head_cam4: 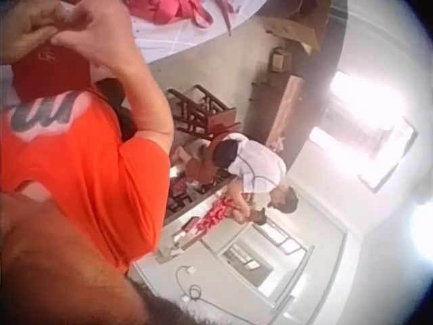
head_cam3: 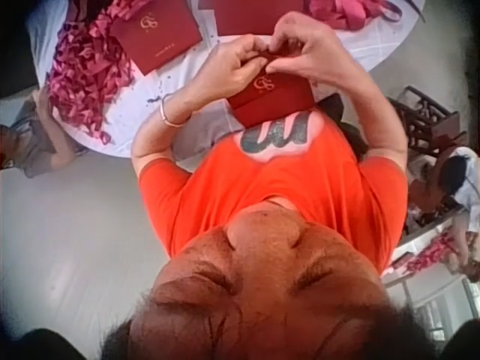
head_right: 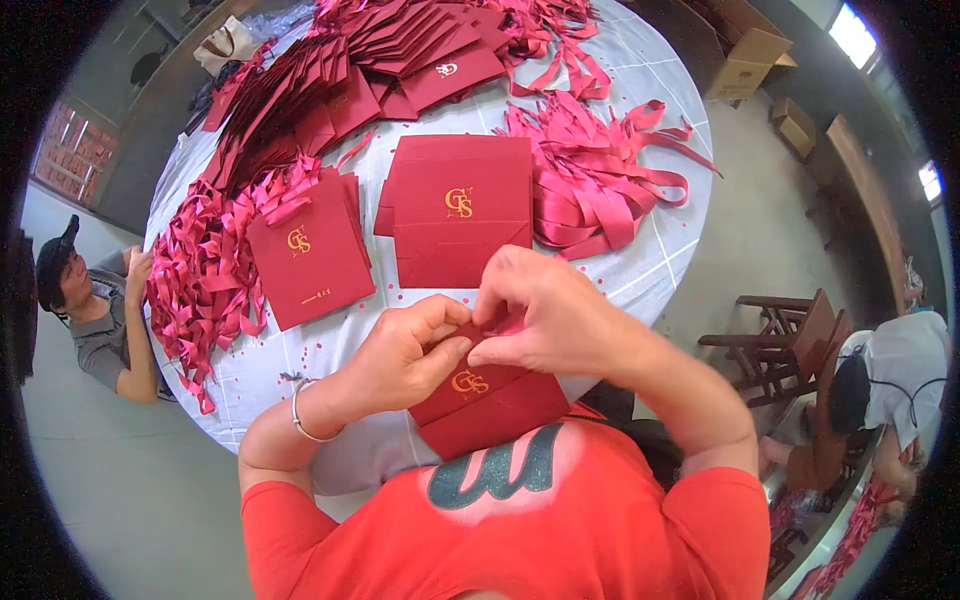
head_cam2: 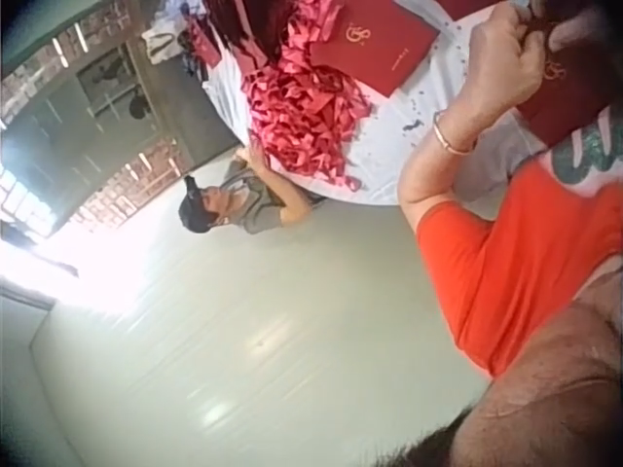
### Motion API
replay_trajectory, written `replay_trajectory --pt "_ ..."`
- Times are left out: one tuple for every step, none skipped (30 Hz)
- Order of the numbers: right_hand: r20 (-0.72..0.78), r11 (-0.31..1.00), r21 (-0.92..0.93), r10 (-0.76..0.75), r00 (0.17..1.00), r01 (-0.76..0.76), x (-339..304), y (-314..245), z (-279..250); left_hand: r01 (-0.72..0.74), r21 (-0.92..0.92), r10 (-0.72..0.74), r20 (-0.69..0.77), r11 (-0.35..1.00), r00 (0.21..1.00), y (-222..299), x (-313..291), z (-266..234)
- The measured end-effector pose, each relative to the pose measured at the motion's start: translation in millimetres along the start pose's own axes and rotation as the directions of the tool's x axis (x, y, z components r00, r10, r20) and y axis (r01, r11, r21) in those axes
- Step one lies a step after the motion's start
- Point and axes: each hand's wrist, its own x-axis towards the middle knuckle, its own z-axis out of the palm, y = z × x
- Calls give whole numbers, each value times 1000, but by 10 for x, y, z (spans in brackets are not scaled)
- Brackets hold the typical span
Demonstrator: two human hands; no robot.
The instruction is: The person attaches ribbon handles into the slots of small gift bags and folds them by hand.
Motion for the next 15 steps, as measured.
replay_trajectory --pt "69 991 82 102 992 -108 66 -25 -81 -40 50 42 -56 998 998 1 -7 10" --pt "145 963 156 197 970 -219 111 -55 -148 -76 100 86 -110 992 990 11 -27 30" --pt "252 827 381 336 907 -413 151 -41 -169 -142 150 167 -170 978 971 15 -28 56" --pt "245 904 296 239 939 -308 208 -22 -207 -145 146 168 -159 979 973 35 -44 73" --pt "360 919 198 256 897 -341 297 -71 -276 -134 175 166 -182 975 969 63 -53 80" --pt "466 930 95 273 842 -355 396 -122 -339 -125 209 169 -207 970 964 86 -58 84" --pt "545 946 45 245 802 -320 466 -93 -352 -130 213 174 -203 968 964 93 -64 100" --pt "538 947 44 246 806 -318 561 -92 -358 -127 229 177 -217 965 960 95 -68 112" --pt "647 950 -60 271 713 -306 654 -101 -356 -124 245 181 -228 962 957 102 -73 125" --pt "737 947 -161 303 604 -279 744 -112 -351 -131 250 188 -220 959 957 120 -76 131" --pt "793 941 -192 316 520 -279 835 -88 -308 -122 276 187 -226 953 956 134 -90 129" --pt "825 942 -173 298 480 -287 874 -13 -273 -118 301 191 -223 946 956 154 -93 144" --pt "854 942 -154 278 440 -297 901 59 -248 -130 304 199 -209 944 958 169 -94 159" --pt "871 912 -153 307 384 -381 940 71 -221 -142 310 218 -227 940 949 171 -120 160" --pt "867 910 -152 310 390 -386 934 117 -193 -155 316 237 -244 936 940 174 -132 156"
